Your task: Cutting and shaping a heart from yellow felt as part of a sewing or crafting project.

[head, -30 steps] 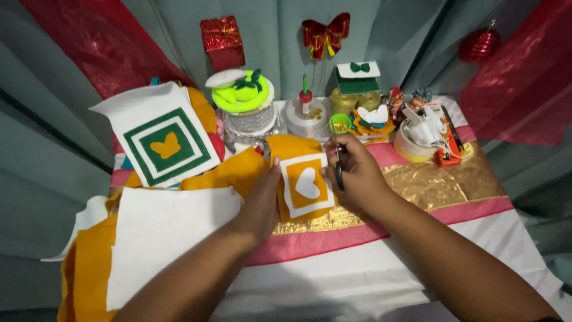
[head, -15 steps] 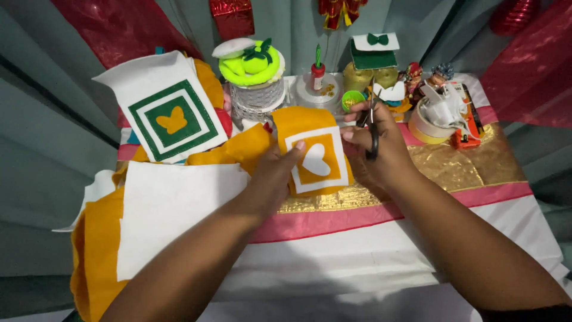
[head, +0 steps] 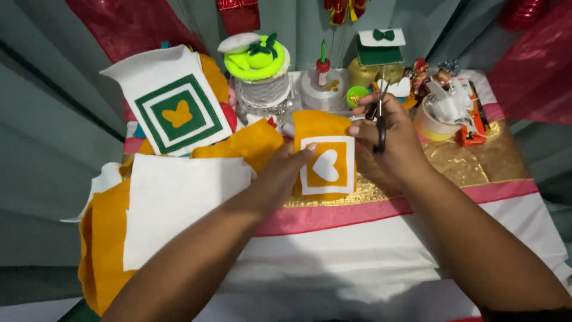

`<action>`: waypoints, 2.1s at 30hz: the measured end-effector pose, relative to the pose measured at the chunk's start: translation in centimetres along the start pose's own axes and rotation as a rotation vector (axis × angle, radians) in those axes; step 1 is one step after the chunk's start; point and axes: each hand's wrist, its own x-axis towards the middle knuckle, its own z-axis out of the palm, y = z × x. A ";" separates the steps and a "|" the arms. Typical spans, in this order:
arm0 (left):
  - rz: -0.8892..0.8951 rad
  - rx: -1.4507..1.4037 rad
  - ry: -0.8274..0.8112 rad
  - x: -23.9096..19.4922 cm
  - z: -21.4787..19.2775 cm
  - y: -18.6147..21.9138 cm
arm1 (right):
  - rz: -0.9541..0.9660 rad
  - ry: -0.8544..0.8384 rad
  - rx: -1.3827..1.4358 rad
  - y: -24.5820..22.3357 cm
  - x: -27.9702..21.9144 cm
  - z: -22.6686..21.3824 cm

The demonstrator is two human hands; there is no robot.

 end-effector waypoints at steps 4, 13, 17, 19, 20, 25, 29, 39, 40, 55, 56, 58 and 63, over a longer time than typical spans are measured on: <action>-0.202 0.033 0.064 -0.4 1.1 1.5 | -0.026 0.015 -0.010 1.5 -0.1 -1.0; -0.184 -0.300 0.168 1.5 -1.0 -0.4 | -0.113 -0.050 -0.064 2.1 -0.3 -0.9; -0.177 -0.298 0.074 2.6 -2.5 -2.4 | -0.152 -0.062 -0.138 2.1 -1.0 -0.8; -0.189 -0.298 0.078 1.5 -1.5 -1.1 | -0.146 -0.058 -0.139 2.5 -1.0 -1.0; -0.193 -0.294 0.074 1.2 -1.0 -0.3 | -0.151 -0.055 -0.140 2.5 -0.7 -1.1; -0.201 -0.342 0.163 0.9 -0.9 0.2 | -0.170 -0.037 -0.142 2.2 -0.6 -1.7; -0.210 -0.349 0.141 1.5 -1.7 -0.7 | -0.151 -0.093 0.028 2.5 0.2 -2.6; -0.261 -0.345 0.022 1.1 -1.8 -0.3 | -0.118 -0.159 0.015 3.0 -0.1 -1.1; -0.255 -0.350 -0.027 1.0 -2.1 -0.4 | -0.132 -0.150 -0.008 3.3 0.0 -1.3; -0.246 -0.523 -0.087 0.0 -1.1 1.4 | -0.178 -0.173 -0.214 1.7 -1.6 -0.7; -0.244 -0.542 -0.100 0.2 -1.7 1.0 | -0.191 -0.189 -0.259 1.5 -1.9 -0.6; -0.222 -0.570 -0.096 -0.5 -1.5 0.1 | -0.184 -0.180 -0.268 1.1 -2.9 0.3; -0.279 -0.519 -0.095 1.9 -3.3 -1.6 | -0.231 -0.148 -0.227 2.8 -1.8 -0.4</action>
